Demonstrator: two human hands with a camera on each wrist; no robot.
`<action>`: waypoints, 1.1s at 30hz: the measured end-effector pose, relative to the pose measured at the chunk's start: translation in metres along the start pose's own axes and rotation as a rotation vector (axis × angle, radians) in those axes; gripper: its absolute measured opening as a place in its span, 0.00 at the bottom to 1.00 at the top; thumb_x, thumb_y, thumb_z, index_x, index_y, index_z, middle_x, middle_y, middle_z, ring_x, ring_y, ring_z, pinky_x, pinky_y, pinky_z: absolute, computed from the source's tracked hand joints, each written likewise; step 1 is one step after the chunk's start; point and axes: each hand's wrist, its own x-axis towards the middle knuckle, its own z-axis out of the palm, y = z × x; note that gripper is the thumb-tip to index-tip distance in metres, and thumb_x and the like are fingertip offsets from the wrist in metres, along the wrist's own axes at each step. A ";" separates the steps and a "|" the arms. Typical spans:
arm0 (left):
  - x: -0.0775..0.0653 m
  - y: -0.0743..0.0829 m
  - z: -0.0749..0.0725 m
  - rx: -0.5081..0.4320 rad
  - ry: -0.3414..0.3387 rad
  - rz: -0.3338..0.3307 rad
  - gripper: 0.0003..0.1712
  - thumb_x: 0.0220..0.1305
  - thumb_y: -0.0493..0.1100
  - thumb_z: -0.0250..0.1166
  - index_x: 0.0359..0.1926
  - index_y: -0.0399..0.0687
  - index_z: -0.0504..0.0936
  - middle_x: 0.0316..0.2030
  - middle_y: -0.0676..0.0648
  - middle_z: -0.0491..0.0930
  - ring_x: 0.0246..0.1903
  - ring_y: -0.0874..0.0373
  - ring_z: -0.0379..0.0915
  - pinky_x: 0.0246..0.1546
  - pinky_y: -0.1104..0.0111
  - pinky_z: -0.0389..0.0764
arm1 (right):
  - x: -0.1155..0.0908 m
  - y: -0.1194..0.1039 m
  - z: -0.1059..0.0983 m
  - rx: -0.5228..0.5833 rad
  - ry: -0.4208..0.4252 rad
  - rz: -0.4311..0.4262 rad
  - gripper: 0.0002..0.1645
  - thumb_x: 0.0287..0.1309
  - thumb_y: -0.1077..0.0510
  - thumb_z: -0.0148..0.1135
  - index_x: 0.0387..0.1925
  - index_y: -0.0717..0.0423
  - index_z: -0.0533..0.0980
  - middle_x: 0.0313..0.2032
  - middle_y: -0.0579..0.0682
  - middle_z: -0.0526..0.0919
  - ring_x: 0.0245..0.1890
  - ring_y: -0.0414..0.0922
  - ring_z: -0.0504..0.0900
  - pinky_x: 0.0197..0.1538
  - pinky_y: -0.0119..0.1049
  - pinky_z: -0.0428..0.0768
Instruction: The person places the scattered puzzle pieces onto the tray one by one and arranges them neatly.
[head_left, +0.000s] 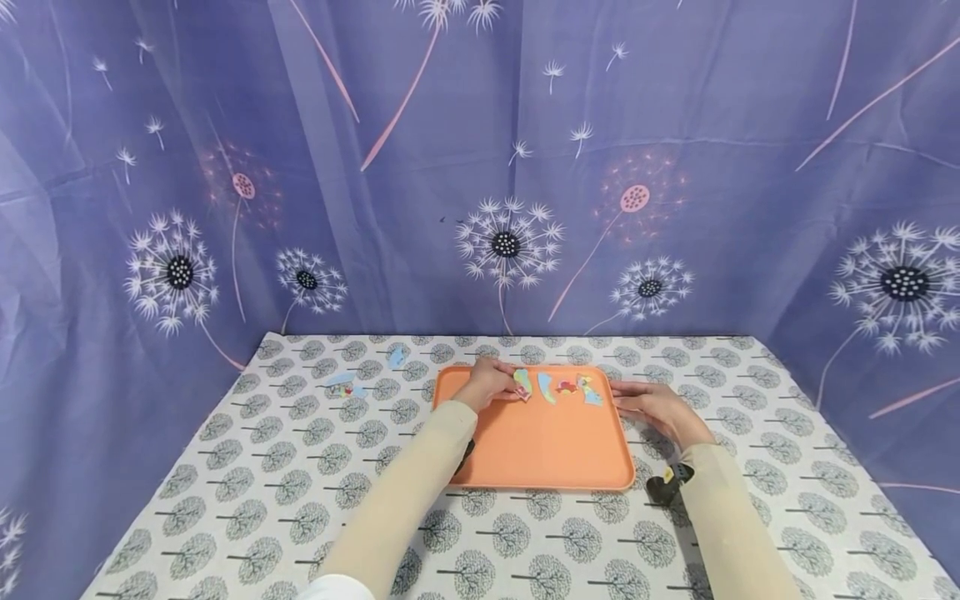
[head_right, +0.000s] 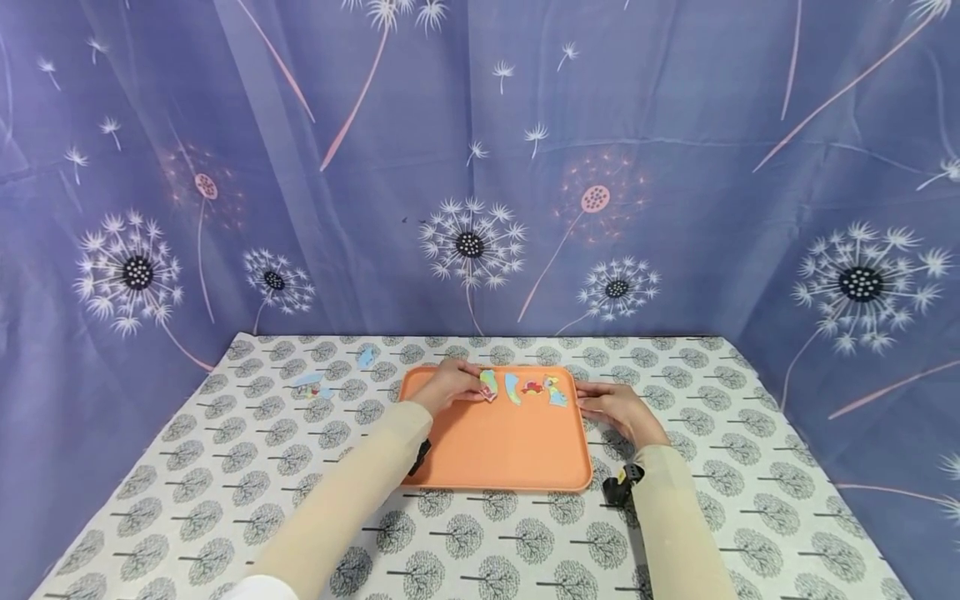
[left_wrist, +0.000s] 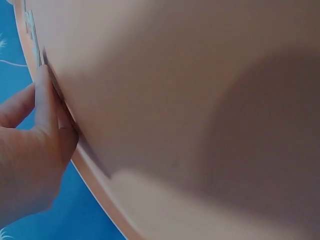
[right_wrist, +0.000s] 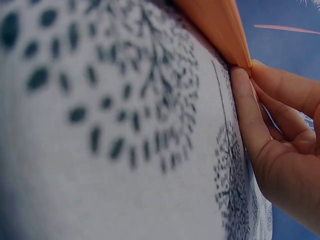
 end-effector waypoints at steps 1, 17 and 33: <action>0.000 0.000 0.000 0.006 0.008 -0.003 0.16 0.53 0.19 0.63 0.45 0.25 0.77 0.33 0.35 0.79 0.26 0.52 0.82 0.31 0.68 0.88 | 0.000 0.000 0.000 0.001 0.001 0.002 0.35 0.60 0.71 0.58 0.66 0.74 0.58 0.62 0.70 0.67 0.44 0.39 0.82 0.56 0.34 0.80; -0.007 0.003 0.006 0.147 0.114 0.000 0.13 0.54 0.22 0.65 0.42 0.29 0.79 0.36 0.37 0.81 0.26 0.50 0.84 0.26 0.69 0.87 | -0.002 -0.002 0.001 0.004 0.000 -0.003 0.34 0.61 0.71 0.57 0.67 0.74 0.58 0.63 0.70 0.67 0.45 0.40 0.82 0.56 0.34 0.80; -0.004 -0.001 0.003 0.100 0.117 -0.013 0.07 0.53 0.23 0.66 0.35 0.27 0.79 0.27 0.35 0.82 0.16 0.57 0.80 0.26 0.67 0.87 | -0.002 -0.001 0.000 0.012 -0.004 -0.002 0.34 0.61 0.71 0.57 0.67 0.74 0.58 0.62 0.69 0.68 0.44 0.39 0.82 0.56 0.34 0.80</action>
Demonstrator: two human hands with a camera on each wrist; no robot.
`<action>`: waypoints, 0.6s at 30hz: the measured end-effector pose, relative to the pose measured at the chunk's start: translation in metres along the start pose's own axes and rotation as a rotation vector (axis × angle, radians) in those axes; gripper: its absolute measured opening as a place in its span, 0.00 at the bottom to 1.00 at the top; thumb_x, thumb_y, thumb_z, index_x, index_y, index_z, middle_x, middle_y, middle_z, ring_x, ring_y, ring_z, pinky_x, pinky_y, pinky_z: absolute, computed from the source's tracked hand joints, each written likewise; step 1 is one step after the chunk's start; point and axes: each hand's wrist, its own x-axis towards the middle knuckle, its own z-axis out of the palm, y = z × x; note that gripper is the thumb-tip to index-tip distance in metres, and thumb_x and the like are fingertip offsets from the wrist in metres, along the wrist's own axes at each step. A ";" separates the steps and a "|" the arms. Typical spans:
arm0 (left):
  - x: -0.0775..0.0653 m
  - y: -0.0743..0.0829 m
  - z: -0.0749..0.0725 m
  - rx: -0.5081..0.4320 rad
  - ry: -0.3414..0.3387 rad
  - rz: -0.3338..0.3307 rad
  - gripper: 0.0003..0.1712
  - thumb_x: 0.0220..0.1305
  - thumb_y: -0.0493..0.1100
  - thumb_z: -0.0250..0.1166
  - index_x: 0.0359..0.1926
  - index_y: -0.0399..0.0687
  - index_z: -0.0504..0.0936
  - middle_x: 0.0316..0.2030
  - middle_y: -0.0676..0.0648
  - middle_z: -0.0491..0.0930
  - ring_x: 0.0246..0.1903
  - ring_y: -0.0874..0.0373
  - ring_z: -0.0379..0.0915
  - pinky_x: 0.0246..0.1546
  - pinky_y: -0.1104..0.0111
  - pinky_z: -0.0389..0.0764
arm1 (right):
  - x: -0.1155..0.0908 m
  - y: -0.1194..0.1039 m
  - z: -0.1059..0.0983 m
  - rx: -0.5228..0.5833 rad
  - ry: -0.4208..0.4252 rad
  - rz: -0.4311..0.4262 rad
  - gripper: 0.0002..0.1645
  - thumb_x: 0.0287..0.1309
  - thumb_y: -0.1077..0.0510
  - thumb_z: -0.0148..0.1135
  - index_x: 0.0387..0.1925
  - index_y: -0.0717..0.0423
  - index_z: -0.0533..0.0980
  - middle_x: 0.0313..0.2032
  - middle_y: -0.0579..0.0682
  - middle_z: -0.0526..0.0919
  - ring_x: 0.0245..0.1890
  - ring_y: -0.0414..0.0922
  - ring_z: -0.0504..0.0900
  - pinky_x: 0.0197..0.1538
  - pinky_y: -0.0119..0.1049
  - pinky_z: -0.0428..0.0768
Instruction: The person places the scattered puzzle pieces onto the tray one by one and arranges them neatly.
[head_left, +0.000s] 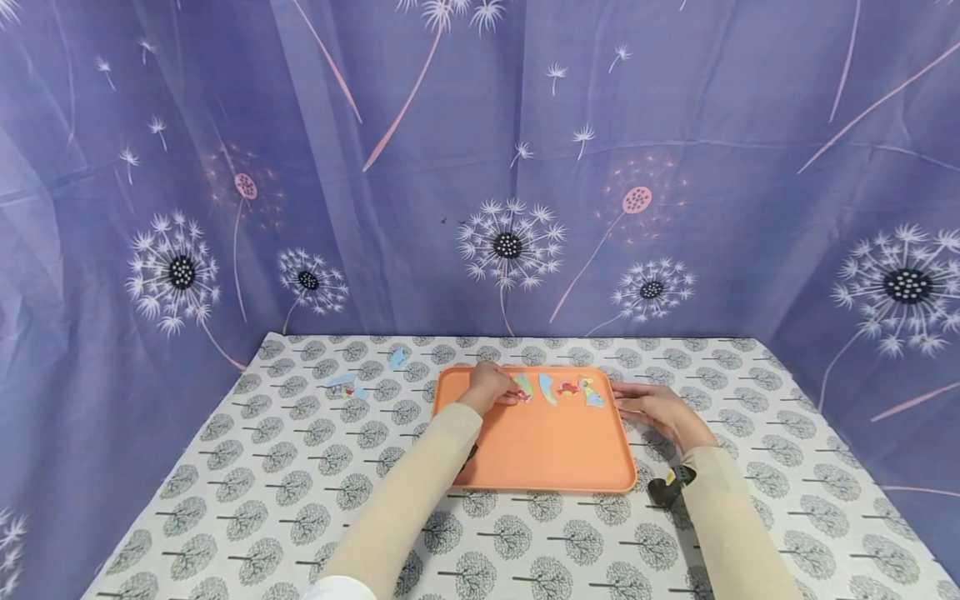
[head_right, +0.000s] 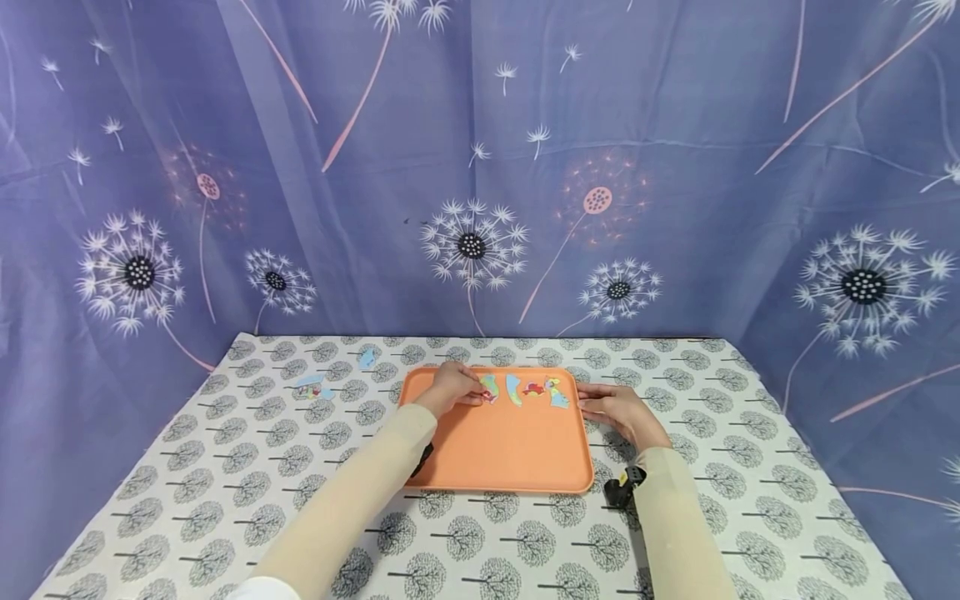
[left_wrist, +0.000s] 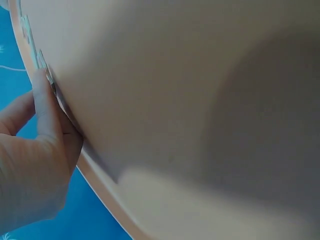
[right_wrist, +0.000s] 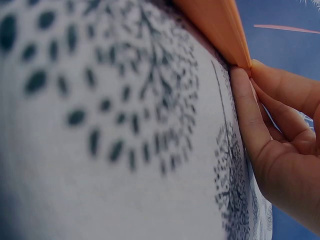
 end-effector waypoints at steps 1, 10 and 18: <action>0.000 0.000 -0.001 -0.005 -0.002 0.000 0.07 0.54 0.23 0.66 0.35 0.28 0.80 0.27 0.35 0.83 0.16 0.57 0.79 0.25 0.68 0.87 | 0.000 0.000 0.000 -0.003 -0.003 -0.001 0.34 0.61 0.71 0.57 0.67 0.74 0.58 0.63 0.69 0.67 0.45 0.39 0.82 0.56 0.34 0.80; -0.003 0.009 -0.014 -0.133 -0.050 0.003 0.10 0.52 0.22 0.64 0.38 0.29 0.79 0.25 0.38 0.81 0.16 0.58 0.77 0.27 0.67 0.88 | 0.000 0.002 0.001 -0.008 0.008 0.007 0.34 0.61 0.71 0.57 0.67 0.74 0.58 0.63 0.69 0.68 0.44 0.38 0.82 0.56 0.34 0.80; -0.003 0.019 -0.039 -0.206 -0.114 0.041 0.19 0.59 0.25 0.62 0.53 0.25 0.76 0.47 0.28 0.79 0.44 0.40 0.81 0.47 0.60 0.84 | 0.002 0.002 0.000 -0.004 0.015 0.010 0.35 0.61 0.70 0.59 0.67 0.72 0.59 0.63 0.68 0.67 0.45 0.39 0.82 0.56 0.34 0.80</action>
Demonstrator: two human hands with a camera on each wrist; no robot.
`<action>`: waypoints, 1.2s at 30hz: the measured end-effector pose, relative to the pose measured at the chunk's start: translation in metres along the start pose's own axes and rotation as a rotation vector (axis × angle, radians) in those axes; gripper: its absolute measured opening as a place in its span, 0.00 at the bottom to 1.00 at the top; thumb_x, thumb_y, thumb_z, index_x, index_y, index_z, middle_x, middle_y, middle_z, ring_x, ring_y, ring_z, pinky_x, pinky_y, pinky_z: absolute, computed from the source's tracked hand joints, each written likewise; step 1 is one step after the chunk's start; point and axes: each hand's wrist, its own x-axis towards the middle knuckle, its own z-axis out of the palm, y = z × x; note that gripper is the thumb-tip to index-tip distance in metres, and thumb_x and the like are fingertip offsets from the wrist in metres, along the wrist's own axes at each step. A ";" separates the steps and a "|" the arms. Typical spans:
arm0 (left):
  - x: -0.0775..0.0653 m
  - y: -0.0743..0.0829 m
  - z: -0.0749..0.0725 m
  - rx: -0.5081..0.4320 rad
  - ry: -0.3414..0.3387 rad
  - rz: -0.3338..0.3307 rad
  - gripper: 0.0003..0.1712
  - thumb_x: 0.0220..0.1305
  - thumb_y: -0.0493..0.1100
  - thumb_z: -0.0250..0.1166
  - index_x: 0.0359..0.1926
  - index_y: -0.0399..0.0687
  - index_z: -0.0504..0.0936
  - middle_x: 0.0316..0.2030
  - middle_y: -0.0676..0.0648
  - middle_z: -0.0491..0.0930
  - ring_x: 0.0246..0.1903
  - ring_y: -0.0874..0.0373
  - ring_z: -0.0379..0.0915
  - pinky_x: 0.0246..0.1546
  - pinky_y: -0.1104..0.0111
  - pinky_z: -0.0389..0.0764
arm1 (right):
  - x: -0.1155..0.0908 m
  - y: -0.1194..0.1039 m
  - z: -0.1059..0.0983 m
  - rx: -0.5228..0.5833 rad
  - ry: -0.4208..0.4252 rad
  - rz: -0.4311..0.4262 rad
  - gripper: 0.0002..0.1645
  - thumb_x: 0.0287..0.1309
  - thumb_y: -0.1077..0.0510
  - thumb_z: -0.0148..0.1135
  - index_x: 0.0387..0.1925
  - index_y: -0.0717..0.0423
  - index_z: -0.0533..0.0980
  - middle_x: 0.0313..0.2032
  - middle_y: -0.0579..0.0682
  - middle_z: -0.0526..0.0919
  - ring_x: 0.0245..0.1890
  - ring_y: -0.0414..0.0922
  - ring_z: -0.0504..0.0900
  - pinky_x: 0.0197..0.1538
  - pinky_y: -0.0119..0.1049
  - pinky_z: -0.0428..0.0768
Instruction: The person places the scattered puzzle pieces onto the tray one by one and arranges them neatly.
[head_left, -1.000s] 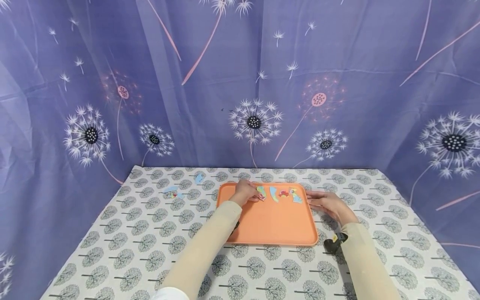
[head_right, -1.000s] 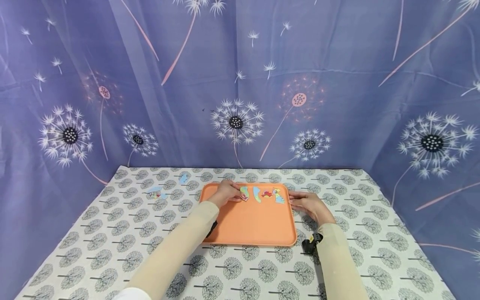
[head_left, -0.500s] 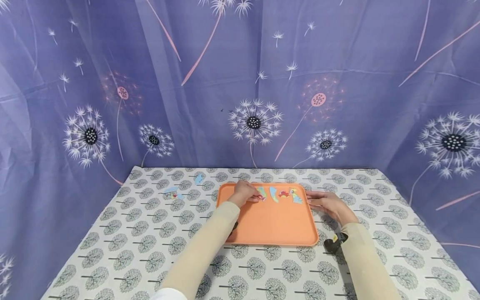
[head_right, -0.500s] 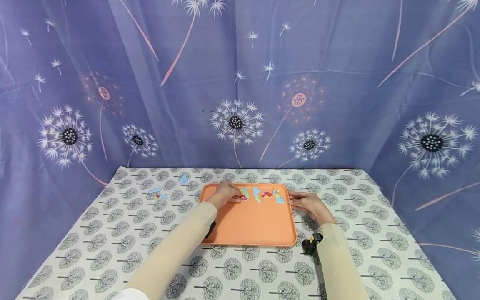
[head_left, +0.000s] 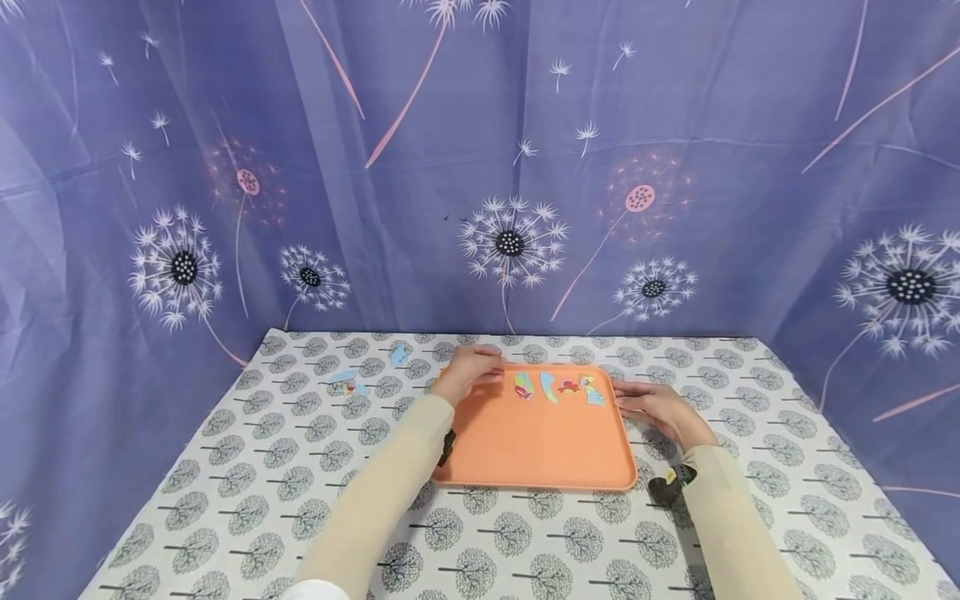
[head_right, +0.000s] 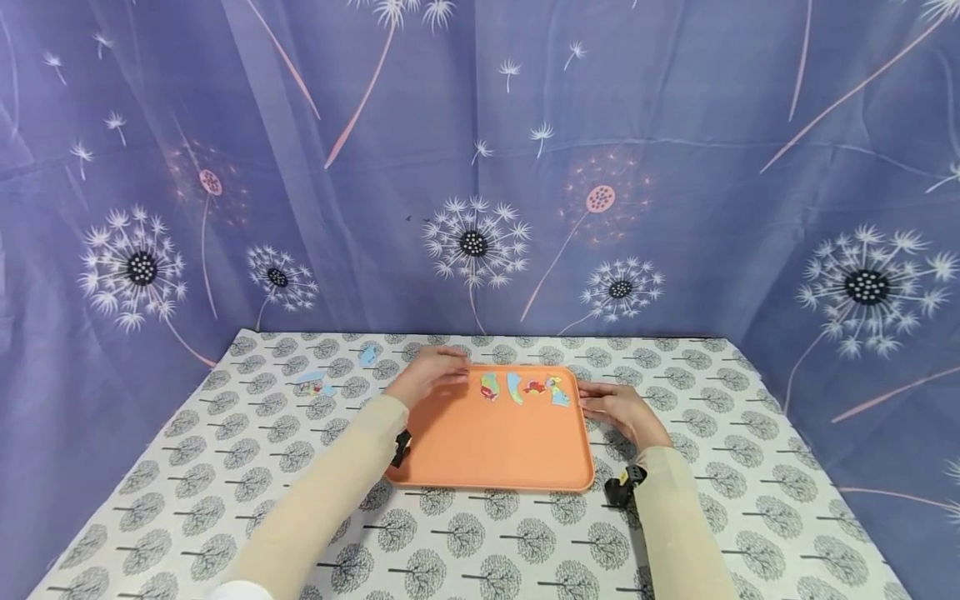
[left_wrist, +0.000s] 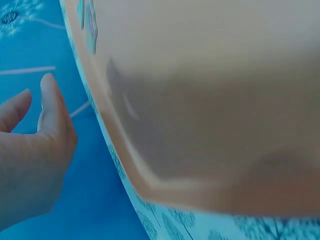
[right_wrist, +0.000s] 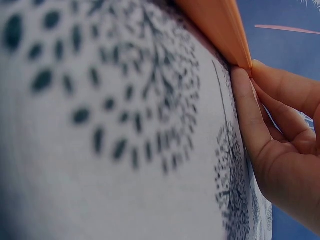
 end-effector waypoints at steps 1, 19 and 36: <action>0.001 0.001 -0.004 -0.003 0.004 0.004 0.19 0.59 0.25 0.62 0.53 0.26 0.76 0.48 0.29 0.79 0.47 0.39 0.80 0.49 0.59 0.84 | 0.000 0.000 0.000 -0.002 -0.005 -0.002 0.35 0.61 0.70 0.58 0.67 0.72 0.58 0.63 0.68 0.67 0.45 0.39 0.82 0.56 0.34 0.80; -0.010 0.013 -0.101 -0.117 0.097 0.127 0.25 0.65 0.30 0.61 0.62 0.29 0.70 0.55 0.32 0.74 0.36 0.61 0.80 0.55 0.65 0.80 | 0.000 0.000 0.000 -0.002 0.001 -0.005 0.35 0.60 0.72 0.58 0.66 0.75 0.58 0.62 0.69 0.68 0.43 0.38 0.82 0.55 0.34 0.81; -0.029 0.015 -0.190 -0.167 0.315 0.075 0.27 0.66 0.30 0.58 0.66 0.32 0.66 0.58 0.36 0.72 0.30 0.68 0.78 0.60 0.67 0.74 | 0.000 -0.001 0.001 -0.005 0.004 0.008 0.35 0.60 0.70 0.59 0.67 0.73 0.58 0.63 0.69 0.67 0.45 0.40 0.82 0.56 0.35 0.80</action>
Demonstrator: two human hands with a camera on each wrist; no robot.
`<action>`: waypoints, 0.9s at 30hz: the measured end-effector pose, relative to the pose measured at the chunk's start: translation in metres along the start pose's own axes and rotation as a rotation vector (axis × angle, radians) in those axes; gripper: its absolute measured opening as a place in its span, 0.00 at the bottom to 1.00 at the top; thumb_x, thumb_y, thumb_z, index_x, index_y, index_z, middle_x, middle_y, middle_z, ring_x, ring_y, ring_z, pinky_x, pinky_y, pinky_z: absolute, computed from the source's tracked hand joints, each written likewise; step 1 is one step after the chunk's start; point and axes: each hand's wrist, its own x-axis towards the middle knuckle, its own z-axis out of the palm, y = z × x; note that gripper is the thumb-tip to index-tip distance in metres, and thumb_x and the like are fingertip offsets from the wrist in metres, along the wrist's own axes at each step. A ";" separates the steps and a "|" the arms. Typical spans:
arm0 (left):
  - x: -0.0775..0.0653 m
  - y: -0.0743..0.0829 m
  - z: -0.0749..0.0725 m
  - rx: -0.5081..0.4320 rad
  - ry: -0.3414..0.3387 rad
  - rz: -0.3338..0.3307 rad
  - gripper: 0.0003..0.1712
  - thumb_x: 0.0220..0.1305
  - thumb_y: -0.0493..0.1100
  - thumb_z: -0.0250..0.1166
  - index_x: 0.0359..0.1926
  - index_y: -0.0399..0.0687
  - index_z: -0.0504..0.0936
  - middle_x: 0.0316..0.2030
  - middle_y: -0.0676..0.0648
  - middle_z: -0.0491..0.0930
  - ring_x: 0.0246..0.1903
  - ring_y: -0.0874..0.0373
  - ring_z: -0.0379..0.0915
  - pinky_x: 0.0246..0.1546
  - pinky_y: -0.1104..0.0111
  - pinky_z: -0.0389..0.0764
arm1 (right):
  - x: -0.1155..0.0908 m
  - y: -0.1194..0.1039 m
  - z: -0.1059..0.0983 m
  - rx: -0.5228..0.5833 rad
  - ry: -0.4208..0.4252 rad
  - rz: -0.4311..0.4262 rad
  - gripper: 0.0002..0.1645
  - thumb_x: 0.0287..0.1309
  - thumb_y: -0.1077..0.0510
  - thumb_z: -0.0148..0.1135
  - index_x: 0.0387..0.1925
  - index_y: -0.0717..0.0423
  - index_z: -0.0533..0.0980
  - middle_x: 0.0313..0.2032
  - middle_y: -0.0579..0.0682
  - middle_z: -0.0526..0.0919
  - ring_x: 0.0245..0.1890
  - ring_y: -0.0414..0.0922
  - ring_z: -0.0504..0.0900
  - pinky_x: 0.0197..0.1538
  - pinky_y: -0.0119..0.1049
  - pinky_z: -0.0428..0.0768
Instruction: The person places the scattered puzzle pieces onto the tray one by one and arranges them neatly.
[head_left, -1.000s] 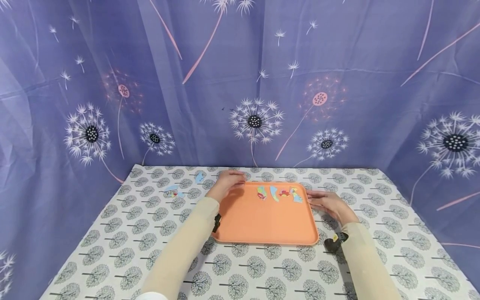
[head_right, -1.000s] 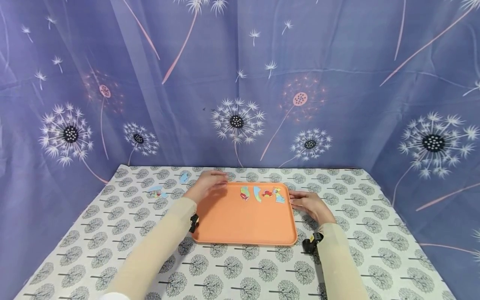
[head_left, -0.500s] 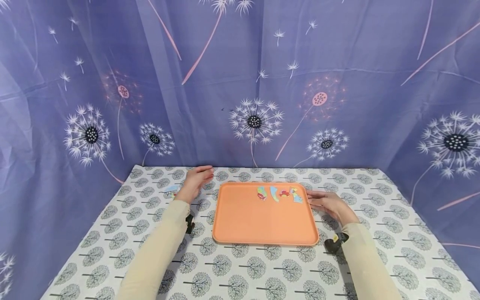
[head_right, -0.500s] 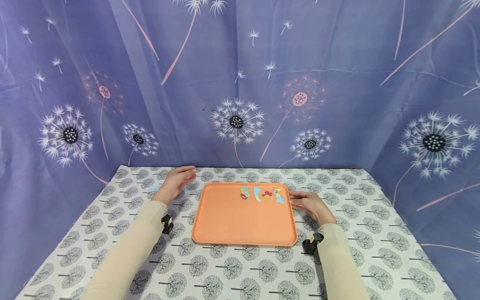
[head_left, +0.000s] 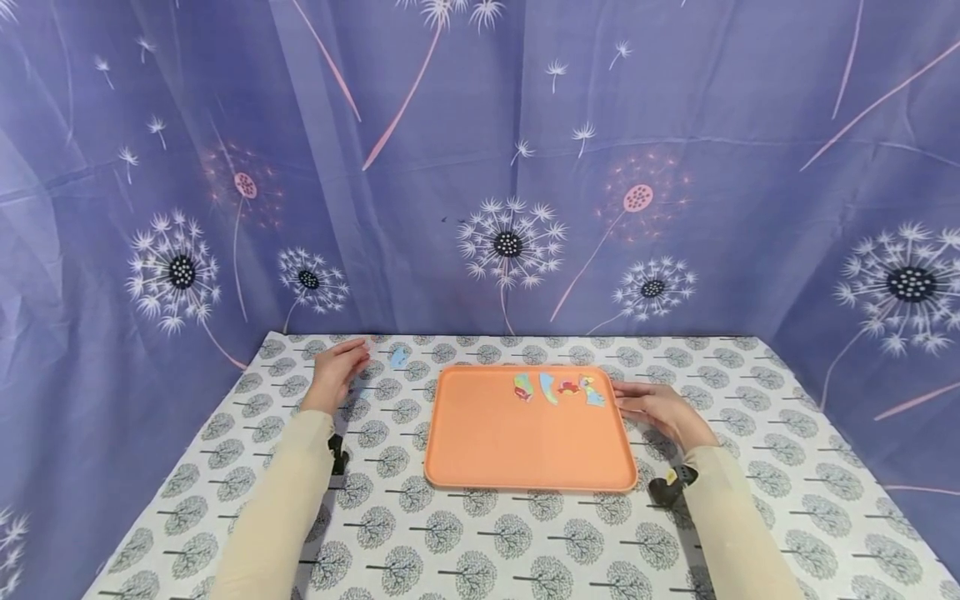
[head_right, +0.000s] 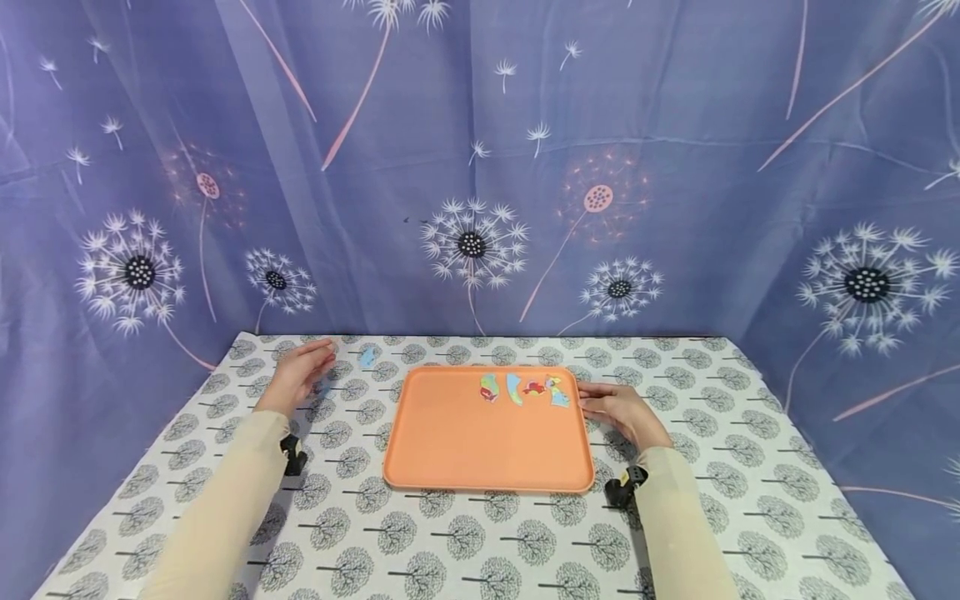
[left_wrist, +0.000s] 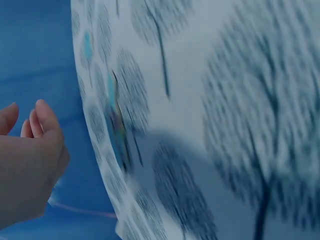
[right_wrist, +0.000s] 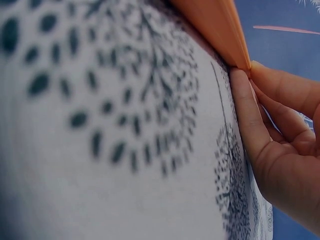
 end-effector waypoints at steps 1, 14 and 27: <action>0.002 -0.001 -0.006 0.009 0.005 -0.001 0.28 0.67 0.31 0.58 0.67 0.33 0.65 0.61 0.36 0.70 0.30 0.69 0.78 0.60 0.68 0.74 | 0.000 0.000 0.000 0.000 0.002 0.002 0.35 0.60 0.70 0.59 0.67 0.73 0.58 0.63 0.69 0.66 0.45 0.40 0.82 0.56 0.35 0.80; 0.007 -0.015 -0.055 0.106 0.198 -0.028 0.26 0.67 0.32 0.58 0.65 0.33 0.68 0.62 0.39 0.70 0.36 0.66 0.78 0.60 0.68 0.75 | 0.002 -0.001 -0.002 0.008 -0.001 -0.007 0.36 0.60 0.70 0.59 0.67 0.74 0.58 0.61 0.68 0.70 0.43 0.38 0.82 0.55 0.34 0.81; 0.007 -0.034 -0.059 0.281 0.221 0.018 0.24 0.60 0.29 0.62 0.58 0.28 0.74 0.27 0.55 0.77 0.22 0.66 0.74 0.24 0.77 0.78 | 0.001 0.000 0.000 0.023 -0.003 -0.007 0.36 0.59 0.71 0.59 0.66 0.75 0.57 0.59 0.67 0.72 0.41 0.38 0.83 0.54 0.34 0.81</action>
